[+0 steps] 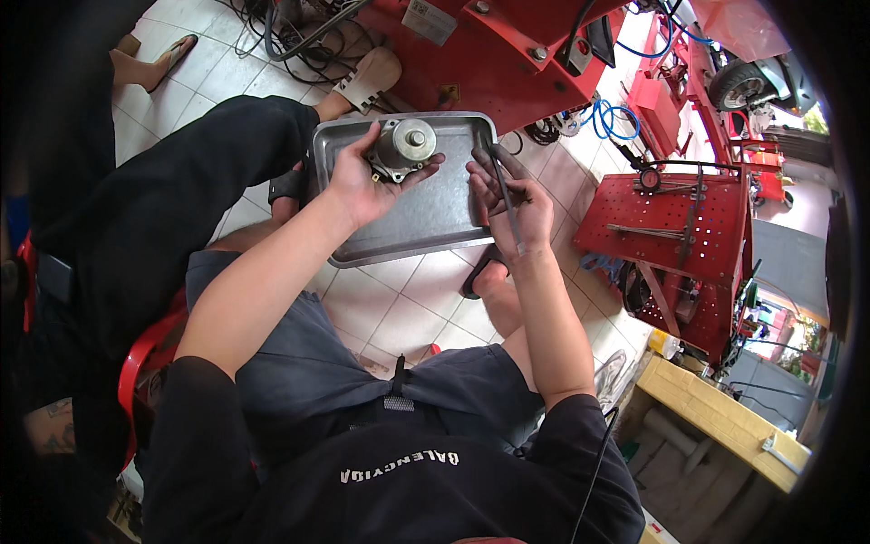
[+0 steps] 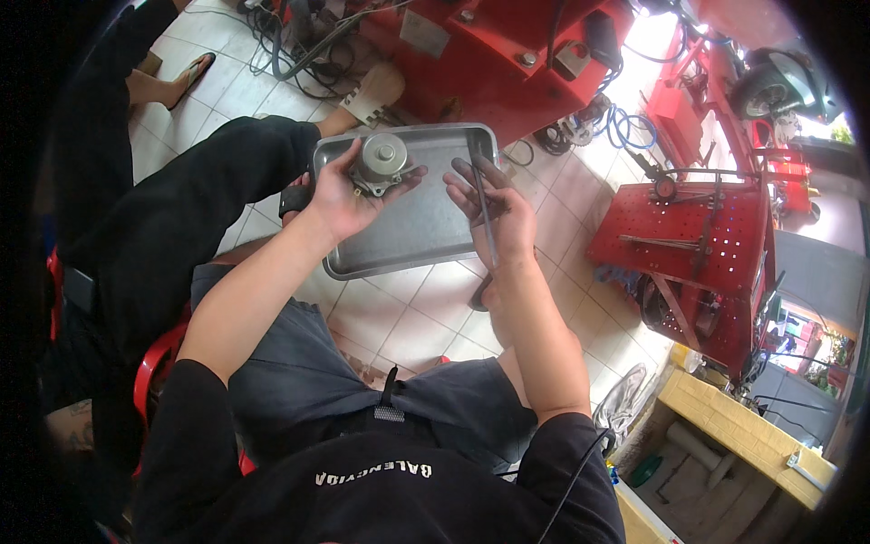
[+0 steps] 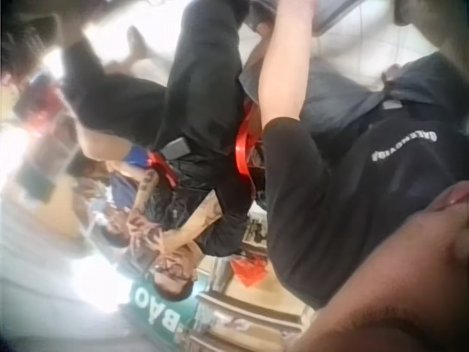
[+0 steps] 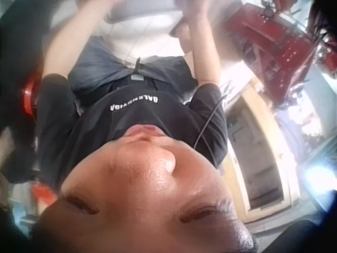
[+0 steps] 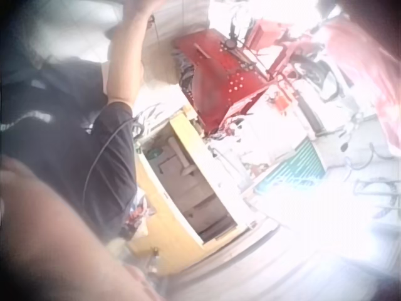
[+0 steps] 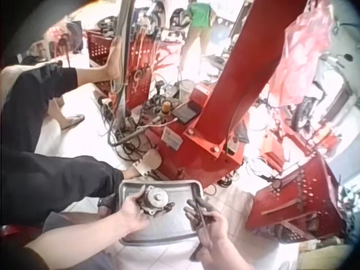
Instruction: The person uses a thin metal tool to scrape and clean the internal components of a motorcycle starter motor while holding the part over a metal tray.
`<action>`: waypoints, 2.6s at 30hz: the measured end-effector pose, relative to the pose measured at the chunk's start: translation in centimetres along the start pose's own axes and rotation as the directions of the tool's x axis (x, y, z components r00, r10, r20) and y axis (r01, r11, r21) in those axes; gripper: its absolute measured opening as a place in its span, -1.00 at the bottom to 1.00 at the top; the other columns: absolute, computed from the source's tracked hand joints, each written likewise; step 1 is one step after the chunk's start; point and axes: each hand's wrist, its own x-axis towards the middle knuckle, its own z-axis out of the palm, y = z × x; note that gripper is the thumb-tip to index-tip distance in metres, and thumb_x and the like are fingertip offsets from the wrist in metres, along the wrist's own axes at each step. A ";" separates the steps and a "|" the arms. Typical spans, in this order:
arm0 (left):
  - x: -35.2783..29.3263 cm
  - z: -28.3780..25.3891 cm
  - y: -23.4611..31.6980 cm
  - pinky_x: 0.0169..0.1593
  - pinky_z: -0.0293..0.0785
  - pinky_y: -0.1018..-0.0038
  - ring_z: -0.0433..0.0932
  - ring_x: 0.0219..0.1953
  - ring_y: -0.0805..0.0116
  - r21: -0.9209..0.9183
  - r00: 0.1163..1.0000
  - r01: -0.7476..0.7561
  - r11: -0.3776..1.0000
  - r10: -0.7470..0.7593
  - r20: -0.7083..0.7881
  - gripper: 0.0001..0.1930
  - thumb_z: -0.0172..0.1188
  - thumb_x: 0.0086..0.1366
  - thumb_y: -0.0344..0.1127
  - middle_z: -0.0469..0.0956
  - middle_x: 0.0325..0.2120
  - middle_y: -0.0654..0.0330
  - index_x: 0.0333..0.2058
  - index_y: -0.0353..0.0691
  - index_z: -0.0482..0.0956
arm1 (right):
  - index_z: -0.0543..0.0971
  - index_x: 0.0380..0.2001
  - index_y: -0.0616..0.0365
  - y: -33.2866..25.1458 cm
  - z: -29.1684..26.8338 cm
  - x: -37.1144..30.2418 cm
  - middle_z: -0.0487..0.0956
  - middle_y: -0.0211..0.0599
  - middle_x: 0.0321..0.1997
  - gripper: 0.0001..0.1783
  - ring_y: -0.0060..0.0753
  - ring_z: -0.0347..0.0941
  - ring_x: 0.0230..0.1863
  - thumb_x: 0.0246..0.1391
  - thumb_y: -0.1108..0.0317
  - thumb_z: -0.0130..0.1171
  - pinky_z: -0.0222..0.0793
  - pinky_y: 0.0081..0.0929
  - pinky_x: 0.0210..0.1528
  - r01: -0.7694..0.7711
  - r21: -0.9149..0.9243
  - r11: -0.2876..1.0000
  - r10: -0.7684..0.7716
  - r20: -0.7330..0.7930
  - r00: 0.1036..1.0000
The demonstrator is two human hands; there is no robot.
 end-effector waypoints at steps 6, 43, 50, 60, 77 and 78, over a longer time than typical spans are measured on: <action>-0.1 0.3 0.0 0.39 0.20 -0.05 0.30 0.25 -0.33 0.023 1.000 0.001 1.000 -0.001 -0.019 -0.39 -0.17 0.49 0.04 0.36 0.16 -0.27 0.23 -0.42 0.26 | 0.44 0.07 0.49 0.9 -0.9 -0.2 0.62 0.06 -0.12 -0.52 -0.19 0.62 -0.18 0.23 0.32 0.24 0.55 -0.43 -0.14 0.011 -0.427 0.904 -0.003 0.020 1.000; -0.2 -1.1 -2.4 0.14 0.53 0.01 0.55 0.08 0.06 0.196 0.965 0.056 0.979 -0.003 -0.261 -0.51 -0.13 0.49 0.07 0.54 0.03 0.01 0.09 -0.24 0.39 | 0.51 -0.02 0.29 2.0 2.5 -3.3 0.65 -0.07 -0.08 -0.61 -0.23 0.60 0.01 0.06 0.51 0.34 0.49 -0.35 0.07 0.581 -0.809 0.088 -0.452 0.488 0.747; -0.1 -1.4 -2.6 0.29 0.35 -0.03 0.44 0.19 0.05 0.171 0.983 0.056 0.984 -0.025 -0.181 -0.47 -0.05 0.46 0.04 0.45 0.12 0.01 0.16 -0.28 0.34 | 0.25 0.24 0.39 2.2 3.4 -3.7 0.56 0.13 0.07 -0.51 -0.02 0.56 0.08 0.27 0.58 0.05 0.43 -0.23 0.20 0.694 -0.527 0.491 -0.521 0.461 0.718; 0.0 -2.1 -2.6 0.19 0.47 -0.01 0.51 0.12 0.06 0.172 0.977 0.094 0.981 -0.058 -0.204 -0.53 -0.12 0.49 0.04 0.50 0.07 0.01 0.11 -0.22 0.38 | 0.00 0.42 0.30 1.6 3.0 -3.4 0.38 0.18 0.29 -0.24 -0.13 0.50 0.17 0.20 0.62 0.05 0.36 -0.36 0.22 0.699 -0.502 0.509 -0.494 0.495 0.715; 0.0 -1.7 -3.1 0.28 0.38 -0.06 0.42 0.20 -0.03 0.179 0.975 0.105 0.978 -0.065 -0.214 -0.47 -0.08 0.48 0.01 0.41 0.15 -0.04 0.20 -0.29 0.30 | 0.35 0.22 0.33 0.8 0.2 -3.2 0.68 -0.10 -0.16 -0.40 -0.33 0.65 -0.19 0.10 0.59 0.27 0.51 -0.56 -0.16 0.707 -0.696 0.123 -0.479 0.582 0.657; 0.0 -1.7 -3.1 0.28 0.38 -0.06 0.42 0.20 -0.03 0.180 0.972 0.106 0.978 -0.064 -0.226 -0.47 -0.09 0.48 0.01 0.41 0.15 -0.05 0.20 -0.29 0.30 | 0.38 0.20 0.33 0.6 -0.2 -3.1 0.68 -0.13 -0.20 -0.41 -0.36 0.64 -0.24 0.09 0.58 0.29 0.50 -0.59 -0.21 0.686 -0.728 -0.009 -0.464 0.610 0.642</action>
